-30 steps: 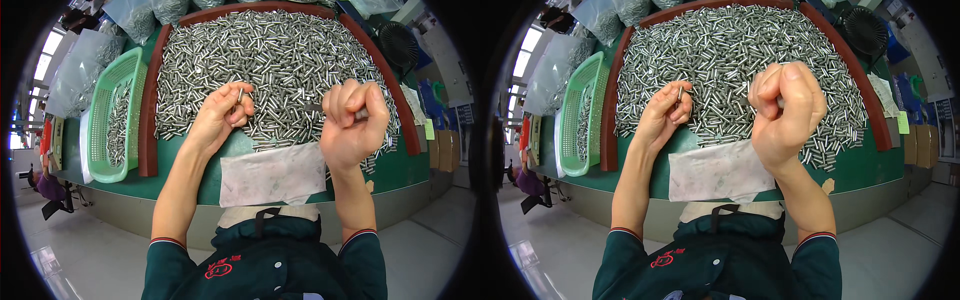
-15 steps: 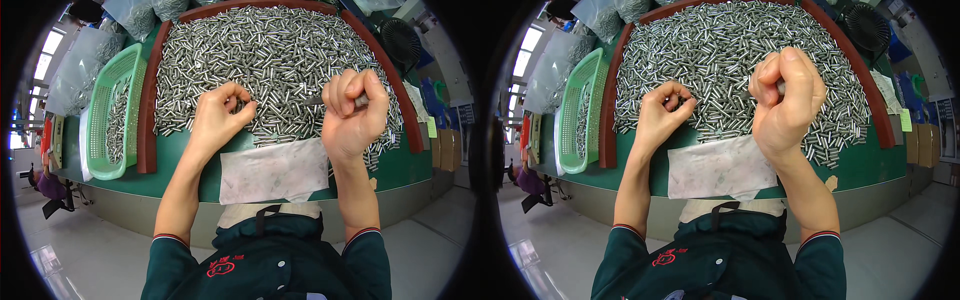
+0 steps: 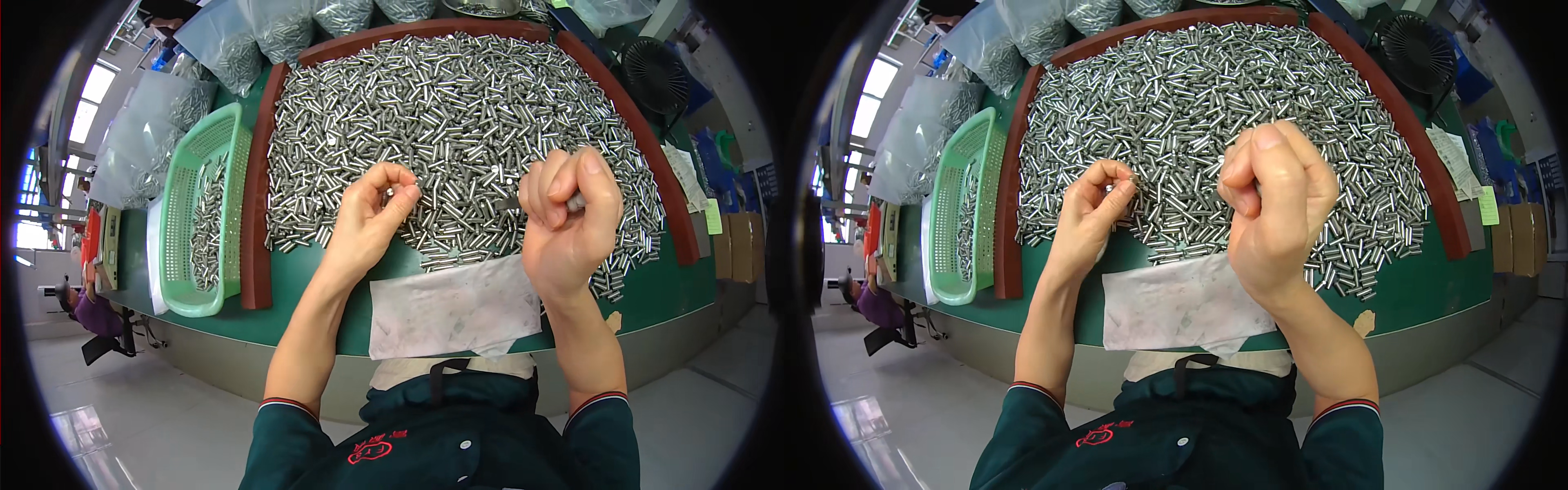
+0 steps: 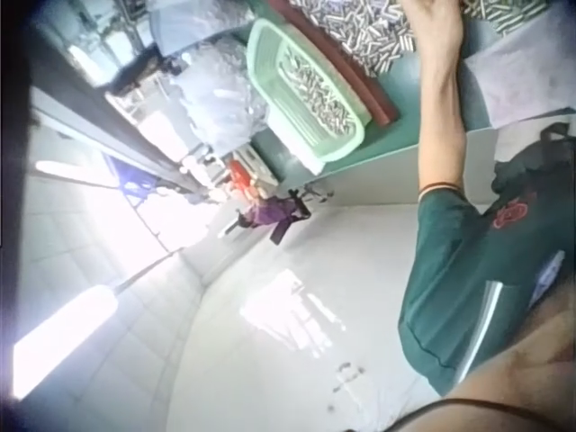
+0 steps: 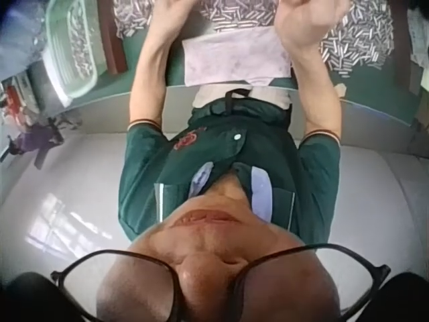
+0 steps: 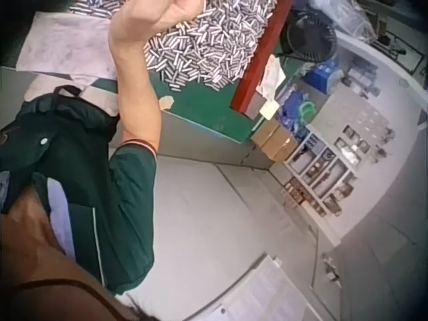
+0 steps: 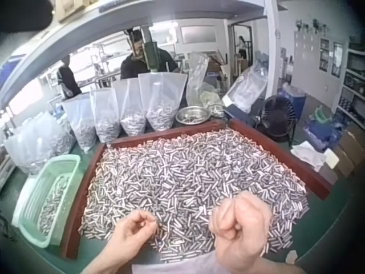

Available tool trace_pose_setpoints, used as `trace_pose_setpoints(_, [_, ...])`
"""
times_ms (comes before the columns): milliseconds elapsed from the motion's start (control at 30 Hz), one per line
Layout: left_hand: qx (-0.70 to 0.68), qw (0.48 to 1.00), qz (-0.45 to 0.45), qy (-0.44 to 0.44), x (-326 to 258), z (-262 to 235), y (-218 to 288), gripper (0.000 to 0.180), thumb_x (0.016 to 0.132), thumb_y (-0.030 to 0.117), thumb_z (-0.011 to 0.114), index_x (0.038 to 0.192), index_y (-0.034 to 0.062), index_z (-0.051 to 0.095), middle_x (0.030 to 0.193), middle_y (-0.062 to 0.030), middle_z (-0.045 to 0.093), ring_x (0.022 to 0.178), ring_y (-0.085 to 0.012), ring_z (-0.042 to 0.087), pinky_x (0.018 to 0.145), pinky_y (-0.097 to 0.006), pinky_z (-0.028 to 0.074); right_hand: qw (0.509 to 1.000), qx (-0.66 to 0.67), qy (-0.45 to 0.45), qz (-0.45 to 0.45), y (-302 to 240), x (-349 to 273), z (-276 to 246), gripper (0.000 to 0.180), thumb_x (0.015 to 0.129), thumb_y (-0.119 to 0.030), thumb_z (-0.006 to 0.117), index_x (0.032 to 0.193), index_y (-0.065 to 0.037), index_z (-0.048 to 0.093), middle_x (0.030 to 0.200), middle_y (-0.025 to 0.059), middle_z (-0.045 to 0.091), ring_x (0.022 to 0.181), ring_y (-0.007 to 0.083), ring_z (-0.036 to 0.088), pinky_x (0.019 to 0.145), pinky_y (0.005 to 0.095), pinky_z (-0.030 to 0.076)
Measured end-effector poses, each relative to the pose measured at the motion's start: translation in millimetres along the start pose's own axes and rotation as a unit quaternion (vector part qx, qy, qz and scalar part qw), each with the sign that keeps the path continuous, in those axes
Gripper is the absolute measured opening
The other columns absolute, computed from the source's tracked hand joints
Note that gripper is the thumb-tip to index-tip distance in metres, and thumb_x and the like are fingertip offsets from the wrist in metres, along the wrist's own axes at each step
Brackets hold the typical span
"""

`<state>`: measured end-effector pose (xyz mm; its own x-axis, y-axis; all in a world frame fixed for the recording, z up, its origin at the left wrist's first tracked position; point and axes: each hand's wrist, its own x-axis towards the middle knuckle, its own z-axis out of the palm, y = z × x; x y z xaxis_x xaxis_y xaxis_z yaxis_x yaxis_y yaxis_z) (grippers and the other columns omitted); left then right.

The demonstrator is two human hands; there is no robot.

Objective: Inspecting and wiping small cylindrical metal components at an industrial workbench.

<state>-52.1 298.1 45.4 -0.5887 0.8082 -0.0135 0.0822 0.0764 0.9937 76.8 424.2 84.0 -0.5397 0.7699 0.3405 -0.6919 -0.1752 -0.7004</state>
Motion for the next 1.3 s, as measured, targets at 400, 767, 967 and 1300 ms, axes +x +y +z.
trace_pose_setpoints(400, [-0.218, 0.97, -0.08, -0.067, 4.2, -1.0, -4.5, 0.007, 0.087, 0.007, 0.042, 0.091, 0.002, 0.045, 0.075, -0.0074, 0.054, 0.051, -0.0031, 0.033, 0.045, -0.016, 0.028, 1.0, -0.007, 0.007, 0.017, -0.9, 1.5, 0.4, 0.026, 0.082, -0.011, 0.039, 0.057, -0.002, 0.041, 0.051, 0.0016, 0.037, 0.043, 0.0048, 0.026, 0.039, 0.0197, 0.022])
trace_pose_setpoints(767, [-0.228, 0.968, -0.091, -0.059, 4.2, -0.9, -3.3, 0.01, 0.088, 0.008, 0.042, 0.092, 0.0011, 0.047, 0.072, -0.0065, 0.053, 0.049, -0.0033, 0.033, 0.043, -0.017, 0.027, 0.999, 0.003, 0.017, 0.045, -1.5, 1.6, -0.1, 0.026, 0.082, -0.012, 0.04, 0.057, -0.003, 0.041, 0.052, 0.0016, 0.038, 0.043, 0.0045, 0.026, 0.039, 0.0194, 0.021])
trace_pose_setpoints(967, [-0.352, 0.926, -0.138, -0.016, 4.5, -3.6, 6.7, 0.018, 0.087, 0.02, 0.044, 0.087, 0.0032, 0.051, 0.068, -0.0035, 0.05, 0.056, -0.0058, 0.04, 0.047, -0.019, 0.032, 0.999, 0.001, 0.021, 0.047, 0.6, 1.8, -0.5, 0.026, 0.082, -0.012, 0.041, 0.057, -0.003, 0.041, 0.052, 0.0012, 0.038, 0.043, 0.0044, 0.027, 0.039, 0.0194, 0.022])
trace_pose_setpoints(1300, [0.37, 0.923, 0.066, 0.084, -0.3, 20.2, 1.4, 0.018, 0.067, 0.016, 0.068, 0.066, 0.0018, 0.057, 0.041, -0.0035, 0.04, 0.035, -0.0145, 0.038, 0.038, -0.029, 0.031, 0.999, 0.003, 0.006, 0.053, 4.9, 0.8, -1.9, 0.028, 0.083, -0.013, 0.042, 0.057, -0.002, 0.042, 0.051, 0.001, 0.04, 0.042, 0.0036, 0.027, 0.038, 0.019, 0.023])
